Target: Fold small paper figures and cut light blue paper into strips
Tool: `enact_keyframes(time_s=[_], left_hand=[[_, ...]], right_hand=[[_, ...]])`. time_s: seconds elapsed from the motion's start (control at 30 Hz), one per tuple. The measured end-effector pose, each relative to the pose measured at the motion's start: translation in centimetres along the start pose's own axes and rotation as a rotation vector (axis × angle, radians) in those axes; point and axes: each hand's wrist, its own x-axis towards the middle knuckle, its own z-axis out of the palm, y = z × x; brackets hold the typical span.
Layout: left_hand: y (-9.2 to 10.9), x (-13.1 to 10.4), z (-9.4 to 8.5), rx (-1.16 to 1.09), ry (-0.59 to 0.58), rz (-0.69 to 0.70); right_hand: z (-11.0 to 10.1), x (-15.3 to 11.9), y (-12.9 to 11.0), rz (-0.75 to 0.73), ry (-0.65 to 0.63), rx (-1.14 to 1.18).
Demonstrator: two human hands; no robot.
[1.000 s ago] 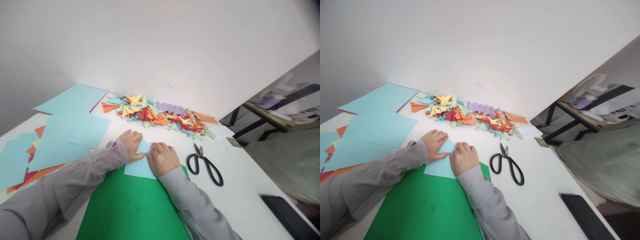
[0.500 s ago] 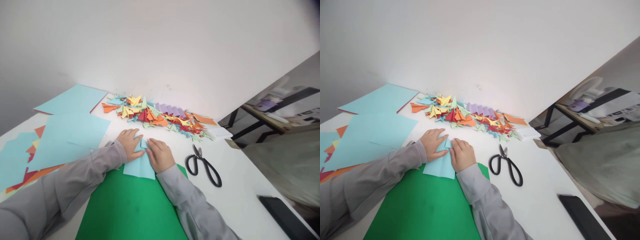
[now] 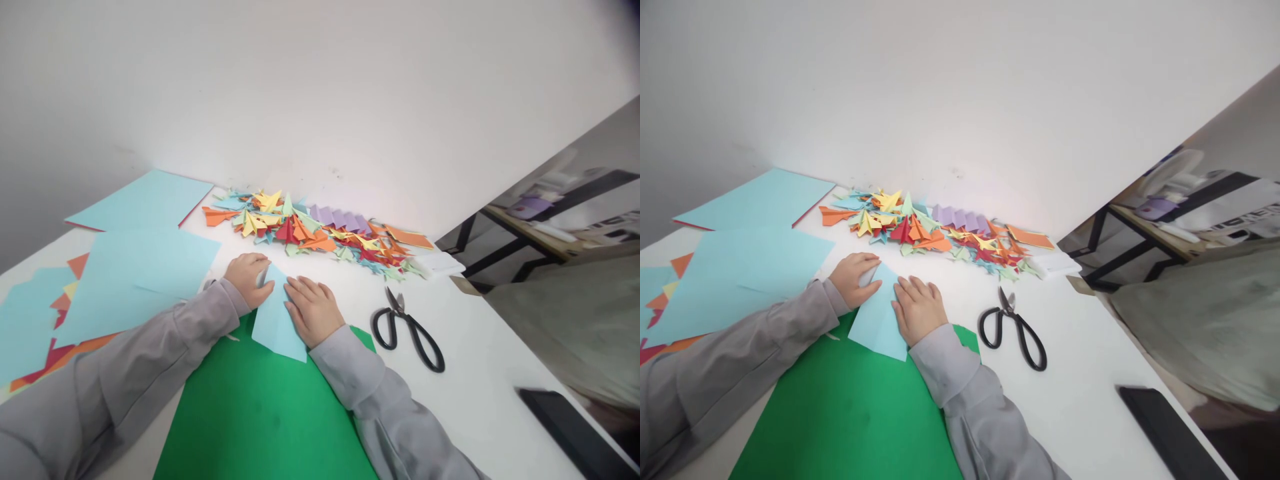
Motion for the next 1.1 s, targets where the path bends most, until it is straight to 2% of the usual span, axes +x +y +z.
enact_keyframes(time_s=[0.2, 0.37, 0.5, 0.77, 1.1], left_hand=[[0.0, -0.2, -0.2, -0.129, -0.042, 0.265], [1.3, -0.7, -0.4, -0.008, -0.134, 0.437], [1.7, -0.9, -0.4, 0.063, -0.147, 0.454], [1.4, -0.8, -0.3, 0.017, -0.086, 0.484], [1.5, -0.8, -0.2, -0.009, -0.047, 0.51]], right_hand=[[0.0, 0.1, 0.3, 0.022, -0.01, 0.025], [0.0, 0.6, 0.6, 0.013, 0.029, 0.062], [0.2, 1.3, 1.3, -0.012, 0.082, 0.128], [0.8, 1.6, 2.0, -0.032, 0.146, 0.136], [0.6, 1.4, 1.7, 0.019, 0.083, 0.011]])
